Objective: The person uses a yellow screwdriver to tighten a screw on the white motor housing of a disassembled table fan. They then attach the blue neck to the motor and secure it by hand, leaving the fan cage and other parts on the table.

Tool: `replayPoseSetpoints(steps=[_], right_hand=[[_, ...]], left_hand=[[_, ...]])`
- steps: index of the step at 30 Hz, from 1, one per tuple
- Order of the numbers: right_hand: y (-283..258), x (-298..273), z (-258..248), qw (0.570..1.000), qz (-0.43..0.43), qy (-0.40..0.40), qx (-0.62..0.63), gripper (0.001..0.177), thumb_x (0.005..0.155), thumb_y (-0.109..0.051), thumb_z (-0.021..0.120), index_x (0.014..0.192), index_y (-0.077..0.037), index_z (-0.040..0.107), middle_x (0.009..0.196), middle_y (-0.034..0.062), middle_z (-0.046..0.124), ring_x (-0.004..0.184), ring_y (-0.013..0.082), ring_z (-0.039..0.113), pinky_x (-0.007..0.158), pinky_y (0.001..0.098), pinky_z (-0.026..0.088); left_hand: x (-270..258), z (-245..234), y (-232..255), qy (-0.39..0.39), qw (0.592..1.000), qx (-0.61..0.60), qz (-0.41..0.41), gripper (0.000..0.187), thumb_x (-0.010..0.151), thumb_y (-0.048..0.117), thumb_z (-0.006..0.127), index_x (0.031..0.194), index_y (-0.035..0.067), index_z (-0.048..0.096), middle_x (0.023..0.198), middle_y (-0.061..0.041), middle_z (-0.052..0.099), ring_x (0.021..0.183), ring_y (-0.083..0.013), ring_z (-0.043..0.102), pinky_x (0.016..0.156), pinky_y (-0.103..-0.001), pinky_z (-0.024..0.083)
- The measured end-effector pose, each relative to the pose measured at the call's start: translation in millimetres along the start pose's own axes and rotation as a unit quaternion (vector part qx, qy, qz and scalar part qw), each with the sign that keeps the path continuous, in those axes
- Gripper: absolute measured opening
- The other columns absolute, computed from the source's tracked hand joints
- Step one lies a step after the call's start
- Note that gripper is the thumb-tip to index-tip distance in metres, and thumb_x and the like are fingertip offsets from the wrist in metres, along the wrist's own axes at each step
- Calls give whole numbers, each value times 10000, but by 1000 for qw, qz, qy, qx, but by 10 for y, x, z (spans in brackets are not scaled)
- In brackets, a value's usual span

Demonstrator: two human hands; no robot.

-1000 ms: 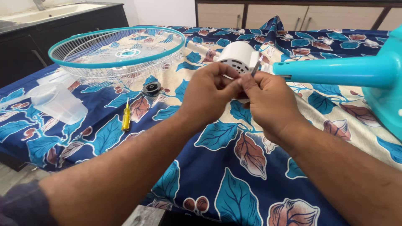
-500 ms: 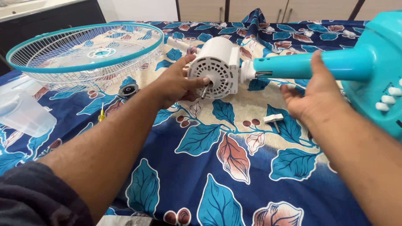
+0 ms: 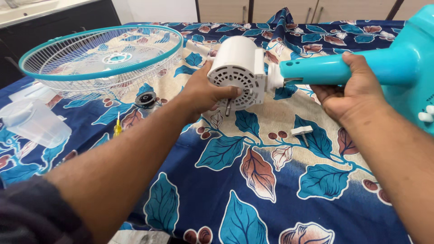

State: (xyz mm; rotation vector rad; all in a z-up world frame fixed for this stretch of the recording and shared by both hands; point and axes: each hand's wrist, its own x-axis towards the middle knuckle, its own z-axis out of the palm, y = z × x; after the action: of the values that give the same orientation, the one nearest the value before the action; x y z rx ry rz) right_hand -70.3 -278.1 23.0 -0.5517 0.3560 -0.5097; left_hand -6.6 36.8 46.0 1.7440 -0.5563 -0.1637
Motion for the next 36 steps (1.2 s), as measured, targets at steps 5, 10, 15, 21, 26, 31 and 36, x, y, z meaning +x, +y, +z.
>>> replayPoseSetpoints(steps=[5,10,15,21,26,31,36], right_hand=[[36,-195,114,998,37,-33,-31,445,872,-262,767,1218,-47,589,1261,156,693,1187,364,741,982,579,557],[187,-371,86,993,65,-36,-87,414,920,-288,716,1239,-58,587,1284,149,663,1204,339,716,990,558,542],[214,-385,74,993,103,-23,-58,480,962,-306,705,1288,-5,523,1317,209,643,1221,379,701,993,571,532],[172,-608,63,985,99,51,-129,558,1010,-495,612,1220,7,487,1173,192,572,1030,337,648,960,492,555],[138,-968,-26,944,96,31,-313,352,1024,-403,539,1061,-53,521,951,93,512,817,245,543,826,469,547],[42,-1189,65,868,64,-48,-490,254,1037,-310,467,902,-114,556,730,-7,451,604,153,439,692,446,538],[-35,-1281,162,806,37,-157,-570,237,1012,-223,592,1077,-12,680,843,27,668,670,161,586,710,395,605]], left_hand=[[-549,40,190,98,995,21,3,762,619,93,902,1282,62,528,1043,-127,774,887,-227,794,721,-345,680],[-1190,224,160,163,986,27,-25,766,627,111,895,1276,55,492,1065,-122,750,901,-217,777,716,-339,655],[-1298,214,158,145,989,16,-23,784,639,167,902,1289,39,483,1079,-132,743,918,-222,769,741,-341,645],[-1328,138,172,106,994,13,-21,873,649,272,905,1346,31,439,1165,-162,718,1016,-237,748,791,-341,636],[-1254,117,248,208,960,187,28,1118,694,581,841,1480,-18,318,1301,-245,581,1164,-318,657,916,-428,576],[-1010,131,456,255,885,351,171,814,777,693,728,1322,90,692,1354,-199,626,1317,-405,533,1098,-528,377],[-470,227,785,50,898,434,50,786,737,644,728,1315,112,686,1271,-160,714,1250,-324,633,1094,-527,389]])
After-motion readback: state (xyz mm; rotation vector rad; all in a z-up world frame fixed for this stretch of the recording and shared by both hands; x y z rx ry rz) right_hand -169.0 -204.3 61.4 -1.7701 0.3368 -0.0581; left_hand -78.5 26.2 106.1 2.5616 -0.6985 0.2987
